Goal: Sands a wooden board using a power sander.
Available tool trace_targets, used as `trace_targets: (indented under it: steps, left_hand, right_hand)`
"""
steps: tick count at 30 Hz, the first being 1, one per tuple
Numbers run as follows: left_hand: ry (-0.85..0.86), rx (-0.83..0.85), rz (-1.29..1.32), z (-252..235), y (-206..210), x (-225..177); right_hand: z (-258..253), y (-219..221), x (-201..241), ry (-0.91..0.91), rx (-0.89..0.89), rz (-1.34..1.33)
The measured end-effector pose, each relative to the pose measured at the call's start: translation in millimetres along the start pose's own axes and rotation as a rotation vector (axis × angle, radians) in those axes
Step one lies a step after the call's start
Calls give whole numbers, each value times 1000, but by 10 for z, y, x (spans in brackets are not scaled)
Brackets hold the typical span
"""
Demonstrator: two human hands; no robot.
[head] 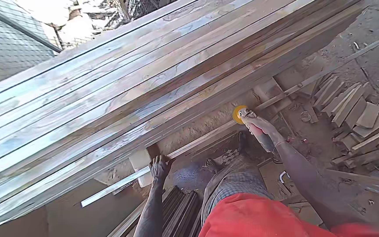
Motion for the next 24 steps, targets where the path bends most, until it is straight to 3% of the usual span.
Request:
trace_targets:
  steps: [3, 6, 9, 11, 13, 16, 24]
  left_hand:
    - [-141, 55, -94, 39, 46, 654]
    - [-186, 46, -138, 62, 105, 719]
    - [-190, 57, -155, 73, 127, 696]
    - [-186, 60, -142, 100, 112, 709]
    - [-186, 40, -146, 106, 98, 719]
    - [-185, 13, -166, 97, 121, 694]
    - [-195, 12, -163, 103, 108, 695]
  right_hand:
    - [33, 894, 92, -15, 109, 75]
    - [181, 1710, 334, -74, 206, 213]
    - [263, 2148, 515, -109, 227, 319]
    - [248, 2197, 530, -113, 228, 339]
    - [222, 2027, 467, -91, 210, 296]
    - [225, 1402, 242, -59, 107, 51]
    - [-76, -1204, -154, 16, -499, -392]
Point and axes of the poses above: each hand's wrist, its own z-axis away from the middle knuckle, its own y-axis out of the palm, x = y × z, the point moved 6 cm from there along -z, towards the middle knuckle, and after that the axes turned 8 degrees about -y, right-handed, at the moved point
